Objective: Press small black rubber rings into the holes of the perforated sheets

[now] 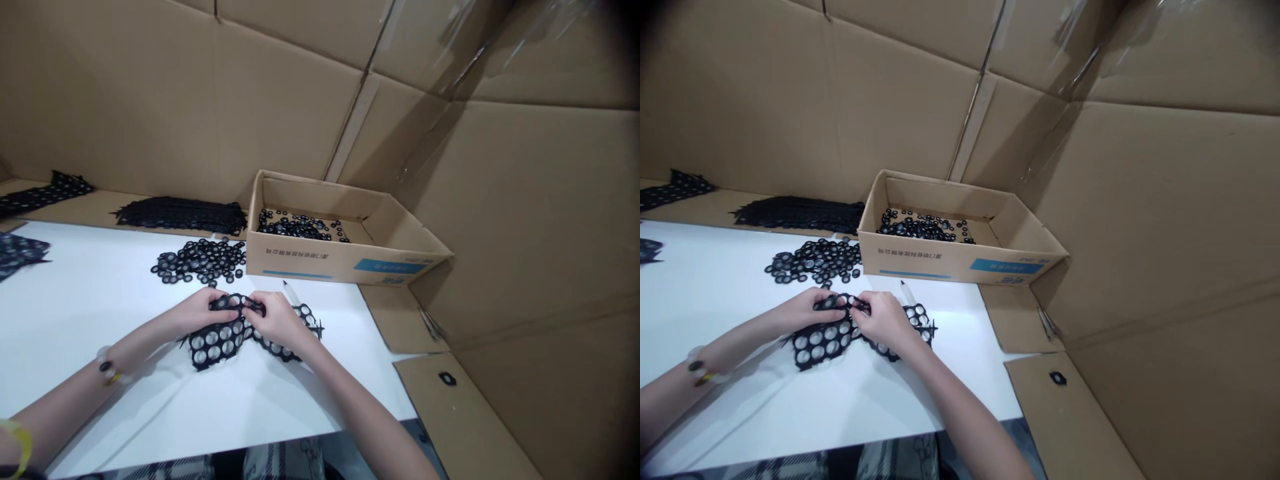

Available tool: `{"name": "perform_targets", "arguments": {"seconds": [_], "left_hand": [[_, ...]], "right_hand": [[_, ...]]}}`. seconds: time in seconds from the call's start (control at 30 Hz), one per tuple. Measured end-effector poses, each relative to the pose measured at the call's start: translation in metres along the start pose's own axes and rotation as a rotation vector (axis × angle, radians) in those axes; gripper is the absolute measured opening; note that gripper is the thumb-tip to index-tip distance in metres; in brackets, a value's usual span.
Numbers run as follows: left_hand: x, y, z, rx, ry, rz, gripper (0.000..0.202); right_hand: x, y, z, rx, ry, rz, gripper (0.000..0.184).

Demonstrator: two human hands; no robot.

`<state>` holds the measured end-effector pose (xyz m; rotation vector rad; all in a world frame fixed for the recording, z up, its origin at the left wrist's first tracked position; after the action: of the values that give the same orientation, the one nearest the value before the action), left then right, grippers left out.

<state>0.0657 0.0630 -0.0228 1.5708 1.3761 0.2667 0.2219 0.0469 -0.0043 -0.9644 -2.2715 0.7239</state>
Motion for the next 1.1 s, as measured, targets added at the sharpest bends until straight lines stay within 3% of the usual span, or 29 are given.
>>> {"name": "perform_targets", "arguments": {"seconds": [0.17, 0.3, 0.53, 0.6, 0.67, 0.8, 0.87, 0.93, 1.1], "left_hand": [[0.002, -0.004, 0.003, -0.032, 0.042, 0.035, 0.036], [0.004, -0.005, 0.005, -0.122, 0.012, 0.050, 0.033], [-0.005, 0.014, 0.006, -0.063, 0.052, 0.241, 0.027], [-0.005, 0.013, 0.006, -0.076, 0.032, 0.213, 0.028], [-0.003, 0.007, 0.005, -0.126, 0.039, 0.093, 0.031], [0.001, -0.006, -0.001, -0.258, 0.102, -0.101, 0.039], [0.001, -0.008, -0.002, -0.292, 0.112, -0.106, 0.041], [0.000, -0.009, -0.002, -0.289, 0.112, -0.091, 0.044], [-0.002, -0.001, 0.001, -0.211, 0.092, -0.001, 0.046]], "right_hand": [[-0.002, -0.009, -0.002, -0.071, -0.021, -0.003, 0.010], [-0.003, -0.011, -0.002, -0.123, -0.017, 0.049, 0.007], [-0.004, 0.004, 0.004, -0.013, -0.029, 0.177, 0.008], [-0.003, 0.005, 0.004, 0.010, -0.021, 0.147, 0.009], [-0.002, 0.003, -0.001, -0.011, 0.027, 0.074, 0.009], [-0.004, -0.014, -0.018, -0.245, 0.280, -0.127, 0.023], [-0.006, -0.022, -0.020, -0.336, 0.338, -0.197, 0.018], [-0.006, -0.026, -0.014, -0.360, 0.308, -0.231, 0.015], [-0.005, -0.022, 0.000, -0.298, 0.254, -0.202, 0.014]]}}
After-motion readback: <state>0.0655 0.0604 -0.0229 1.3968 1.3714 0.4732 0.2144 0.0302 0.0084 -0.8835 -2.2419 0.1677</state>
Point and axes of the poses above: each hand's wrist, its own x-axis towards the middle knuckle, its own z-axis out of the palm, y = z × x, the point moved 5 cm from there along x, towards the middle knuckle, and after that the axes turned 15 degrees about -z, right-handed, at the moved point
